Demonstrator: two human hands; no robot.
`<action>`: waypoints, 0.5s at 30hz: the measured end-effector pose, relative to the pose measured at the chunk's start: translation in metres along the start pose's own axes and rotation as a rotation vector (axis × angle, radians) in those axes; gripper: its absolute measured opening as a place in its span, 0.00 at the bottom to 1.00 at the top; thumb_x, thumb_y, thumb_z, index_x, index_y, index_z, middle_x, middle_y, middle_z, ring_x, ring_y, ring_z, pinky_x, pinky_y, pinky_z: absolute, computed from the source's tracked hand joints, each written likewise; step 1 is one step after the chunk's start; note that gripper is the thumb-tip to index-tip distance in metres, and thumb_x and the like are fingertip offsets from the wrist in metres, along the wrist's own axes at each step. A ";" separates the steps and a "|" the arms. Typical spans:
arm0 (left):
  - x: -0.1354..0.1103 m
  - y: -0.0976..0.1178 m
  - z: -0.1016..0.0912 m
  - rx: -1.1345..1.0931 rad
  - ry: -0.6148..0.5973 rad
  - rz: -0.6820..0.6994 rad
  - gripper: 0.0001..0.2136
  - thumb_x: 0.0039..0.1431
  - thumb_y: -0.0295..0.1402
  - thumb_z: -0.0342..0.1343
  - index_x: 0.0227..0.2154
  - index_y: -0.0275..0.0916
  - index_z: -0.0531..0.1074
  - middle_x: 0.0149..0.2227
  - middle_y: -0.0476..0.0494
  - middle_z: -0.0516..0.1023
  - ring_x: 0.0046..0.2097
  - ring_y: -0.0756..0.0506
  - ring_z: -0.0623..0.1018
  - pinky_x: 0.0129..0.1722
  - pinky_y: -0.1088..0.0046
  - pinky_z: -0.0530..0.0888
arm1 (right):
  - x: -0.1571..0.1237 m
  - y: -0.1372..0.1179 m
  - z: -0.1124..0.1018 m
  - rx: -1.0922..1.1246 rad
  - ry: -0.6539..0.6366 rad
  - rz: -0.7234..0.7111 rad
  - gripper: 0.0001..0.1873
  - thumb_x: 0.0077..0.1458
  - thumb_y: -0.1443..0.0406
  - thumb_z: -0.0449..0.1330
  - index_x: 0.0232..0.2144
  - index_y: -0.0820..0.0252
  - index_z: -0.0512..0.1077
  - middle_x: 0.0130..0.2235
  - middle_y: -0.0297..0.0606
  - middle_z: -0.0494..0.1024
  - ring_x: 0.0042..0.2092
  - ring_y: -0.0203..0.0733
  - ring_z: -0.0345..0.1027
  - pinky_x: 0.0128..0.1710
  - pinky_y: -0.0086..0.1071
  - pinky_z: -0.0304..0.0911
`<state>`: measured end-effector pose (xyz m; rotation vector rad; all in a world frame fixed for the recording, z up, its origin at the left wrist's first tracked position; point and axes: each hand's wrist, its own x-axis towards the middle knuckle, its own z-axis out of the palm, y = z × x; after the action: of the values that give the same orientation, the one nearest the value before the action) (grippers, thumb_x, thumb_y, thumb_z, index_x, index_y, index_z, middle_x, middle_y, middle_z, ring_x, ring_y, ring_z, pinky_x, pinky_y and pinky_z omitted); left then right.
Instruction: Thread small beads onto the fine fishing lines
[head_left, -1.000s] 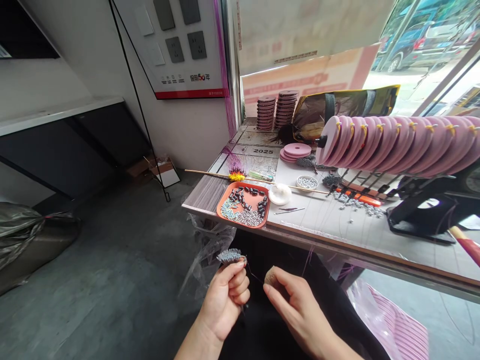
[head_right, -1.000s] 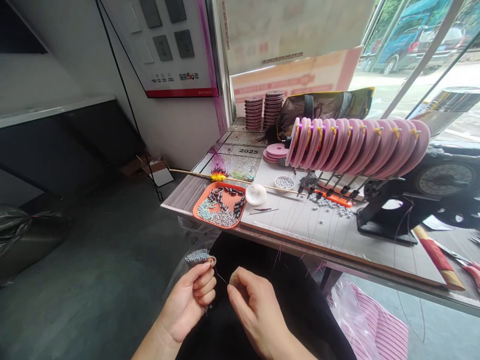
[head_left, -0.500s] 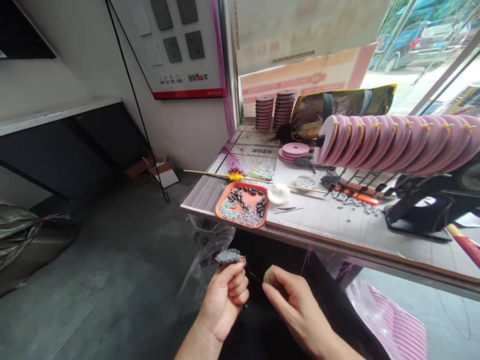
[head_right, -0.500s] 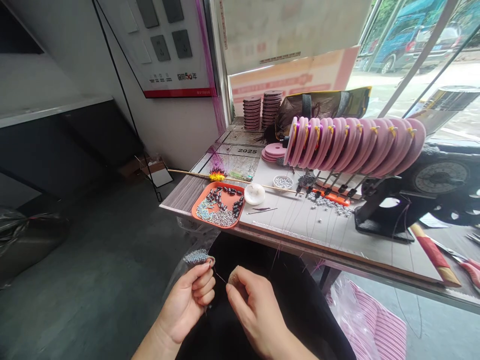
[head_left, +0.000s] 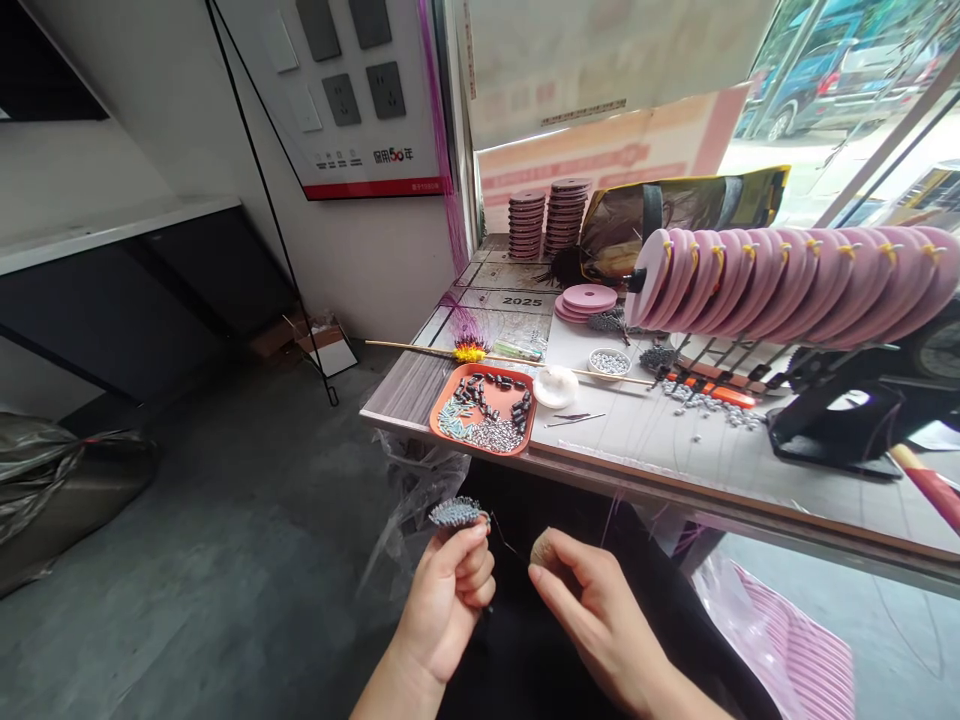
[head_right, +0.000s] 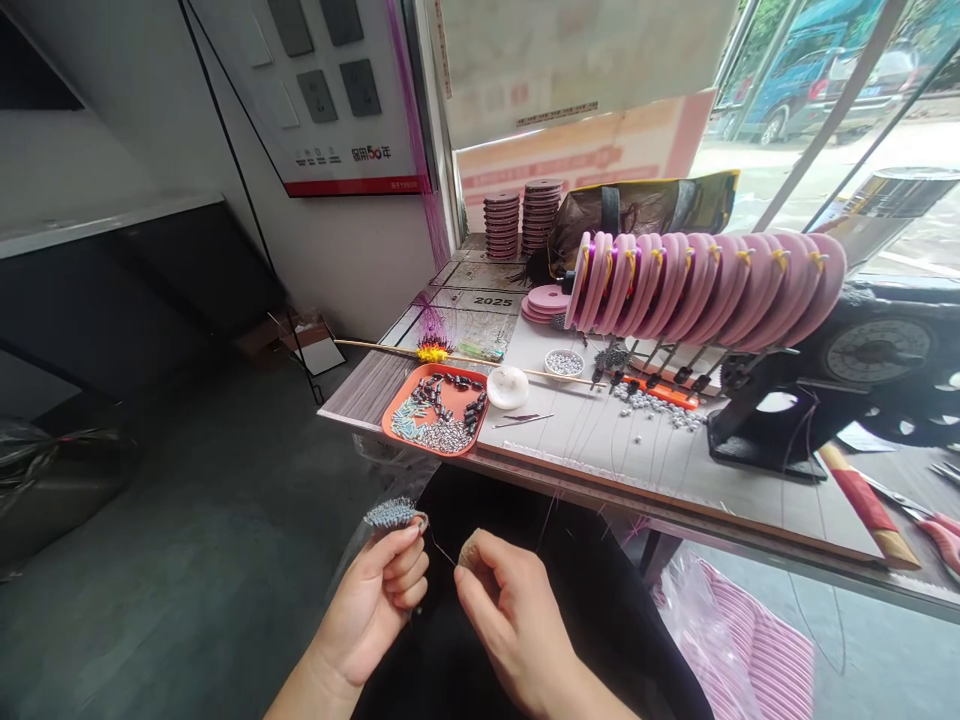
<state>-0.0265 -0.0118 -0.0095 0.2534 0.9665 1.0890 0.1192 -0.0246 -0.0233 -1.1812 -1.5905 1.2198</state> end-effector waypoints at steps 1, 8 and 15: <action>0.001 0.000 -0.001 -0.030 -0.003 -0.025 0.12 0.39 0.29 0.64 0.24 0.34 0.65 0.13 0.63 0.49 0.17 0.59 0.45 0.15 0.83 0.46 | -0.001 0.000 0.000 -0.005 -0.011 0.007 0.14 0.55 0.64 0.48 0.20 0.58 0.51 0.22 0.27 0.53 0.25 0.32 0.46 0.24 0.26 0.47; 0.004 0.001 -0.004 -0.083 -0.017 -0.065 0.12 0.38 0.28 0.65 0.24 0.33 0.66 0.12 0.63 0.49 0.17 0.59 0.45 0.14 0.83 0.46 | -0.002 0.000 0.001 -0.020 -0.033 0.037 0.13 0.53 0.65 0.48 0.19 0.58 0.51 0.21 0.27 0.52 0.24 0.32 0.46 0.23 0.26 0.46; 0.002 0.000 -0.002 -0.025 -0.016 -0.025 0.11 0.40 0.29 0.64 0.24 0.34 0.66 0.13 0.63 0.47 0.17 0.58 0.45 0.15 0.83 0.47 | -0.001 0.000 0.001 -0.006 -0.027 0.044 0.14 0.54 0.65 0.49 0.19 0.58 0.50 0.21 0.27 0.52 0.24 0.32 0.46 0.23 0.26 0.46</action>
<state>-0.0279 -0.0107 -0.0118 0.2287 0.9395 1.0744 0.1180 -0.0264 -0.0234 -1.2139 -1.5960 1.2650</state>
